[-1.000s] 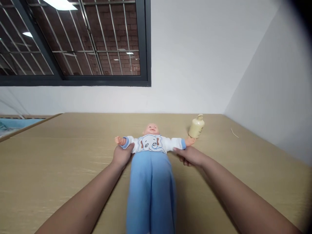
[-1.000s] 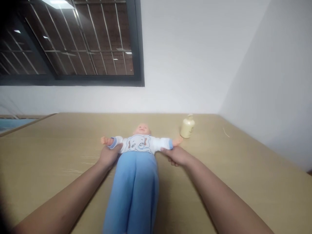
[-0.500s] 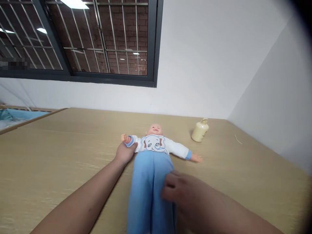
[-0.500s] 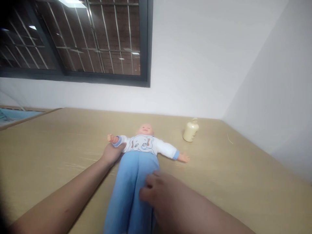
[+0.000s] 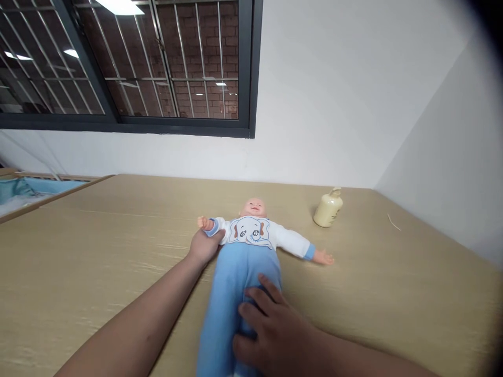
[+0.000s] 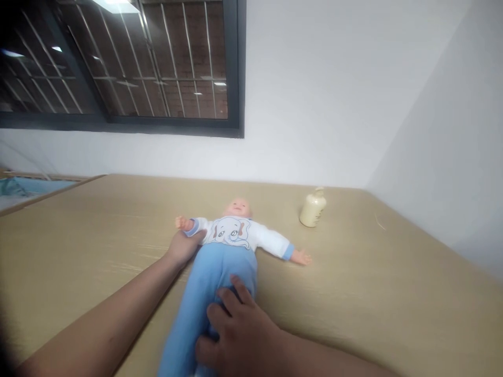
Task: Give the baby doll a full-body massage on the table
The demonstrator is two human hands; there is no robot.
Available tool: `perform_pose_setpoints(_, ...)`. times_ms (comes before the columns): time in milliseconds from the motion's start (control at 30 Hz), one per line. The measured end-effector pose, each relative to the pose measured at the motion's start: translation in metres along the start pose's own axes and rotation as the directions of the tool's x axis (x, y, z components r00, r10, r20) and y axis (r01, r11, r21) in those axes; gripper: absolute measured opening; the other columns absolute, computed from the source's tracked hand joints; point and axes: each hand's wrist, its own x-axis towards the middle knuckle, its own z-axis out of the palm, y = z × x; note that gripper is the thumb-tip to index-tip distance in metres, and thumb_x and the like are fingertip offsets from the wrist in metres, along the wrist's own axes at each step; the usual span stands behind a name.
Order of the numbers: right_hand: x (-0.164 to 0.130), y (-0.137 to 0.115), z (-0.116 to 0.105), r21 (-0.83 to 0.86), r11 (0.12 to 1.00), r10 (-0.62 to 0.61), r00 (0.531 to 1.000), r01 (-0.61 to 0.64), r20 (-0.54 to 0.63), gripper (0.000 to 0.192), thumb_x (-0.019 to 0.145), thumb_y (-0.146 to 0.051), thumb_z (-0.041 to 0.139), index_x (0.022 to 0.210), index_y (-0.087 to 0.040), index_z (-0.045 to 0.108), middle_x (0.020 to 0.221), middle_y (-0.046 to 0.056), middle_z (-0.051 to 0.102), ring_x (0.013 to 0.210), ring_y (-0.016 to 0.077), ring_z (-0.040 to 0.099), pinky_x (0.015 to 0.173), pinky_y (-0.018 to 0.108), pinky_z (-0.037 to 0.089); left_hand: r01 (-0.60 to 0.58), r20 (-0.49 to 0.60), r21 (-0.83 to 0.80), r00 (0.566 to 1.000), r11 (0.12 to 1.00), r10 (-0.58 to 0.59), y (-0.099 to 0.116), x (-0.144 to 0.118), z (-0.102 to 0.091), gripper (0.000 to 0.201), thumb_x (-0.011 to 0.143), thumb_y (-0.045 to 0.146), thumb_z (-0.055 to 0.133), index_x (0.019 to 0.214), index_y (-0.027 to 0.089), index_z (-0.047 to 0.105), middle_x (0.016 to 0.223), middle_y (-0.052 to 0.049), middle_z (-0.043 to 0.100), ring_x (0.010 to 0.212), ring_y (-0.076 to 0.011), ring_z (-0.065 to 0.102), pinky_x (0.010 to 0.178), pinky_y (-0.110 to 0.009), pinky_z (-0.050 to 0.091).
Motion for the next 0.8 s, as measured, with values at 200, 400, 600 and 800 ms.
perform_pose_setpoints(200,0.011,0.005,-0.016,0.067,0.997,0.048,0.977,-0.034,-0.206,0.011,0.088,-0.018,0.060,0.092,-0.028,0.064,0.094,0.001,0.068,0.104,0.0248,0.059,0.112,0.059,0.030,-0.020,0.012,0.001,1.000,1.000,0.020,-0.001,0.000,0.000,0.026,0.079,0.039,0.064,0.090,0.017,0.071,0.090,-0.007,0.076,0.087,-0.0276,0.072,0.068,-0.030,0.049)
perform_pose_setpoints(400,0.002,0.020,-0.033,0.364,0.915,0.216,0.973,-0.171,-0.086,0.049,0.086,-0.029,0.064,0.133,-0.022,0.053,0.127,0.012,0.062,0.112,0.0256,0.061,0.095,0.037,0.053,-0.067,0.044,0.053,0.997,0.996,0.065,0.005,-0.004,-0.002,0.022,0.081,0.037,0.061,0.087,0.017,0.069,0.088,-0.008,0.075,0.087,-0.0276,0.071,0.069,-0.029,0.047)
perform_pose_setpoints(600,-0.007,0.054,-0.018,0.607,0.641,0.589,0.808,-0.470,0.004,0.070,0.070,-0.004,0.053,0.134,-0.031,0.054,0.148,0.006,0.045,0.135,0.0291,0.046,0.110,0.050,0.041,-0.192,0.145,0.259,0.977,0.947,0.159,0.021,-0.013,-0.007,0.033,0.083,0.053,0.060,0.095,0.023,0.066,0.097,-0.007,0.075,0.086,-0.0273,0.069,0.062,-0.027,0.041)
perform_pose_setpoints(800,0.011,0.071,-0.017,0.740,0.340,0.690,0.689,-0.580,0.222,0.057,0.070,0.001,0.047,0.114,-0.029,0.068,0.119,0.001,0.067,0.116,0.0240,0.059,0.103,0.046,0.047,-0.269,0.241,0.503,0.956,0.821,0.166,0.028,-0.012,-0.004,0.040,0.082,0.060,0.058,0.095,0.023,0.060,0.096,-0.010,0.073,0.077,-0.0265,0.068,0.053,-0.028,0.032)
